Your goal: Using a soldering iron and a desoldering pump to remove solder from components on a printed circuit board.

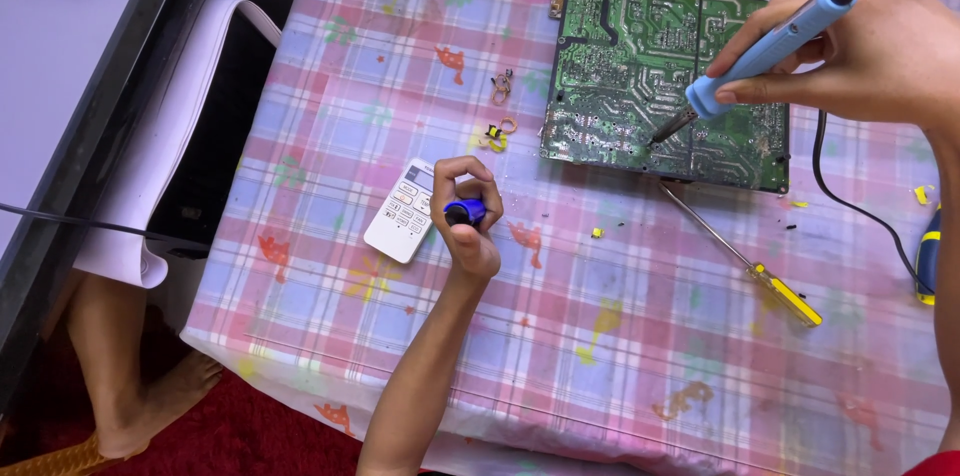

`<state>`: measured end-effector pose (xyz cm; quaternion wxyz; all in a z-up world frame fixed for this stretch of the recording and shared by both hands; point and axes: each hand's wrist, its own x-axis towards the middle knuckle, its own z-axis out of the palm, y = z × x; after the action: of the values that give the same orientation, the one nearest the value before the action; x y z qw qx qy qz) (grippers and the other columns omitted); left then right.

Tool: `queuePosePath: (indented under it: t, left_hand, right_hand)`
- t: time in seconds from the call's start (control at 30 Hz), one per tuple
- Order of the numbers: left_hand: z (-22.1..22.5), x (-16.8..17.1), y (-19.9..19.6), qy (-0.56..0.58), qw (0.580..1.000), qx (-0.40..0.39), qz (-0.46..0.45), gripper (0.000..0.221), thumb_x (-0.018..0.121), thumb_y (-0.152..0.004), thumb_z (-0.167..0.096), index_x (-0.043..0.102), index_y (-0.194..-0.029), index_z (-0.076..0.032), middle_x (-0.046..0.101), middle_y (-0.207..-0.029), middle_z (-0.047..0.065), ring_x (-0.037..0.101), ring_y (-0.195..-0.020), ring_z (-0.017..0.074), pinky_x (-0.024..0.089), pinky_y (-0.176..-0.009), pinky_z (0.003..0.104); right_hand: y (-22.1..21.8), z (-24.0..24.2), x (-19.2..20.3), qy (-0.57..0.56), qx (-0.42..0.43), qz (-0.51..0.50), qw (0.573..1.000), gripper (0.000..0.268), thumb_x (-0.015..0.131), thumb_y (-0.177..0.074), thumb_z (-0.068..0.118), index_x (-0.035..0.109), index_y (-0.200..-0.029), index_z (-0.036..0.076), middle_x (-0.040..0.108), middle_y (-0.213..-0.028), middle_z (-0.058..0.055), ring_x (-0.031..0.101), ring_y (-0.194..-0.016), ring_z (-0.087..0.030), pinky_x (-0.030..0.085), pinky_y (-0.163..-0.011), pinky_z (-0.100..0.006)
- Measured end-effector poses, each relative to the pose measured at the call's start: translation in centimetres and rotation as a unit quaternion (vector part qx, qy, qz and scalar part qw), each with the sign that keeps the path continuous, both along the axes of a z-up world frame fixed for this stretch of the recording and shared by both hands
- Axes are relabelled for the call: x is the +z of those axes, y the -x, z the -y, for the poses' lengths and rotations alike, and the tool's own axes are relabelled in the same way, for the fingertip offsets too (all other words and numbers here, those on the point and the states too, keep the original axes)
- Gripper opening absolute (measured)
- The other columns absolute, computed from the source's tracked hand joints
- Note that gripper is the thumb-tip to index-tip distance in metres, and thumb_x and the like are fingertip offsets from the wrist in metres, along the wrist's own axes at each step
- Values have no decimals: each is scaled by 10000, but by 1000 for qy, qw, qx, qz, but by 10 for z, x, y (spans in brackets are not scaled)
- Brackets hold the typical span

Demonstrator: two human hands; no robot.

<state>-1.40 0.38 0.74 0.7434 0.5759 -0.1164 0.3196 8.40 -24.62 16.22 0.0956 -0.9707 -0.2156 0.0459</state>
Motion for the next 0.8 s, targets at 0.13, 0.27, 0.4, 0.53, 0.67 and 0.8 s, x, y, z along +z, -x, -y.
queuePosePath:
  t: [0.13,0.27,0.4,0.53,0.67,0.8]
  left_hand:
    - [4,8,3,26,999,-34,-17,571,465,-828,-651,270,-941,-126,271,-469,-21,186,-421,68,168,-453,219]
    - [3,10,5,49,999,4,-11,328,422,-782,-325,147,-835,-154,342,-566,57,233,-441,104,198,-431,215]
    - [4,16,4,48,998,37,32,252,356,-783,-113,111,-827,-154,347,-806,125,217,-479,127,228,-427,234]
    - [2,9,-2,-32,997,25,59,265,323,-839,-2,113,-838,-163,342,-920,171,309,-505,156,249,-455,225]
    - [-2,-4,-10,-140,983,24,115,256,373,-829,35,167,-862,-113,398,-921,205,436,-771,237,387,-554,282]
    - [-2,-24,-7,-206,976,62,42,482,478,-910,-79,211,-1310,-57,442,-1023,156,478,-964,249,453,-829,347]
  right_hand:
    - [-2,2,-3,-18,13,-2,1000,153,700,-773,373,728,-863,252,622,-689,60,474,-537,-101,285,-484,-219]
    - [-2,2,-3,-32,10,5,999,153,721,-763,361,729,-874,257,616,-650,54,499,-556,-82,296,-504,-203]
    - [-5,1,-3,-36,7,-1,999,168,732,-750,368,732,-871,251,567,-550,25,460,-511,-94,277,-491,-204]
    - [-22,-9,2,41,-40,-34,998,241,687,-749,484,725,-915,313,588,-526,-5,495,-542,-143,302,-491,-280]
    - [-28,-19,7,-59,-48,-113,991,248,720,-754,250,725,-960,111,699,-770,-95,637,-735,-187,458,-632,-304]
    - [-18,-5,-1,-18,-50,-46,998,240,703,-771,404,729,-921,219,601,-575,-46,492,-572,-157,281,-503,-295]
